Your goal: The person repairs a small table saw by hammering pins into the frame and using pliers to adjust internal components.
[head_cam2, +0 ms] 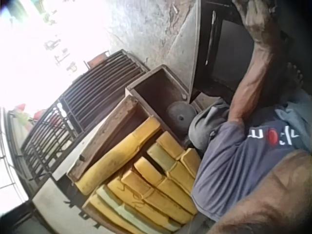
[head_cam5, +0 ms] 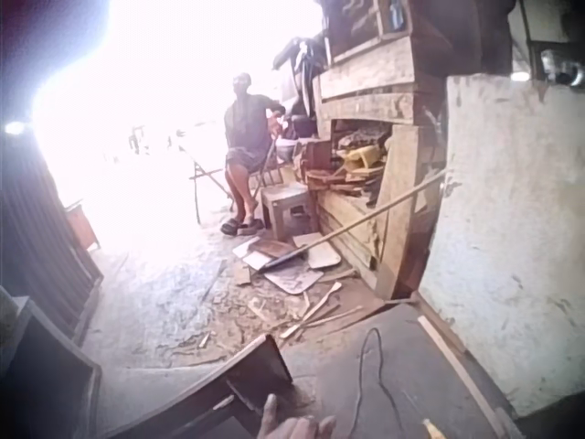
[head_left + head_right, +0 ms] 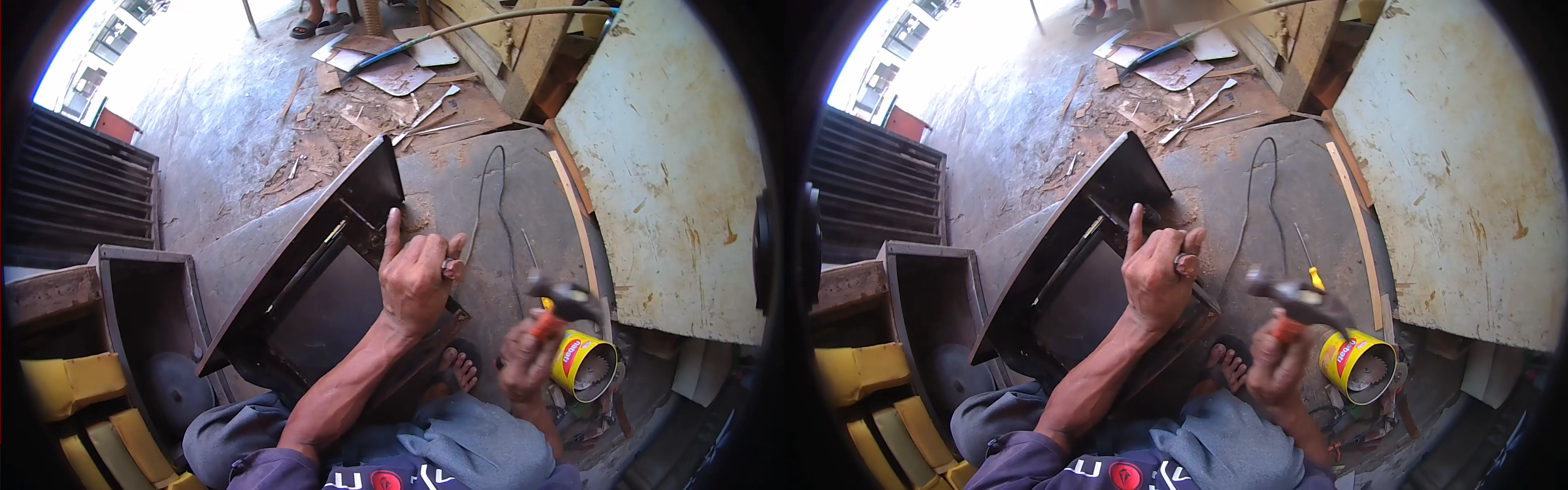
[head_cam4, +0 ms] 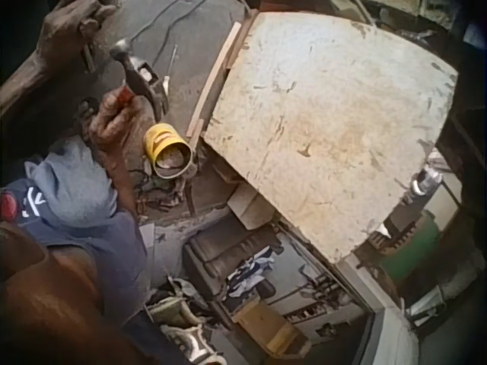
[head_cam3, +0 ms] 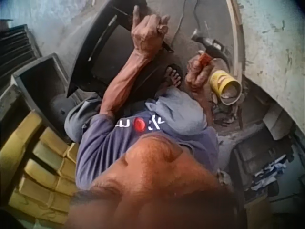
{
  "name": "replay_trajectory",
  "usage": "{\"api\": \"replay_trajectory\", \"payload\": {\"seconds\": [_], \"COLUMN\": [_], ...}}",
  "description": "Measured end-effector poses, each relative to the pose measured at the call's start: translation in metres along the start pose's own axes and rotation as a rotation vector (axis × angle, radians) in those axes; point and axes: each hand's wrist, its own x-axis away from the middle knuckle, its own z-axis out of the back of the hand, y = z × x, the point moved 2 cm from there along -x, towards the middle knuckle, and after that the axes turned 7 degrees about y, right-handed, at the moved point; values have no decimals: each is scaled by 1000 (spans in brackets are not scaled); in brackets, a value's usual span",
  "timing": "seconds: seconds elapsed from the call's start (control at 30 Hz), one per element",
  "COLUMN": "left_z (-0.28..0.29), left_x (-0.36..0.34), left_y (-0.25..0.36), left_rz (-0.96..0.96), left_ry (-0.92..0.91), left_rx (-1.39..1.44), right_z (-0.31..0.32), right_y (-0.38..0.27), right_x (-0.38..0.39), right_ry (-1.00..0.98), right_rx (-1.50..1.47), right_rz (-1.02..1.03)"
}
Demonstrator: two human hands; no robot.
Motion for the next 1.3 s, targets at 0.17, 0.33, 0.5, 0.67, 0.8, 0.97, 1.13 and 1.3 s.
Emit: {"api": "replay_trajectory", "payload": {"seconds": [0.17, 0.33, 0.5, 0.67, 0.8, 0.97, 1.13, 1.3], "left_z": [7, -5, -9, 0, 0, 2, 0, 0], "left_x": [1, 6, 6, 8, 7, 9, 9, 8], "left_y": [-5, -4, 4, 3, -7, -7, -8, -8], "left_rz": [7, 10, -52, -89, -87, -77, -73, -80], "left_ry": [15, 23, -1, -32, -9, -44, -28, -19], "left_rx": [-28, 31, 28, 46, 21, 22, 57, 72], "right_z": [20, 38, 24, 26, 27, 21, 16, 15], "right_y": [0, 35, -5, -1, 0, -3, -4, -2], "right_x": [3, 25, 20, 21, 23, 16, 15, 16], "right_ry": [-44, -67, 327, 100, 68, 124, 89, 69], "right_rx": [-78, -141, -352, -265, -311, -338, -339, -335], "right_rz": [-130, 387, -379, -412, -473, -503, -498, -486]}}
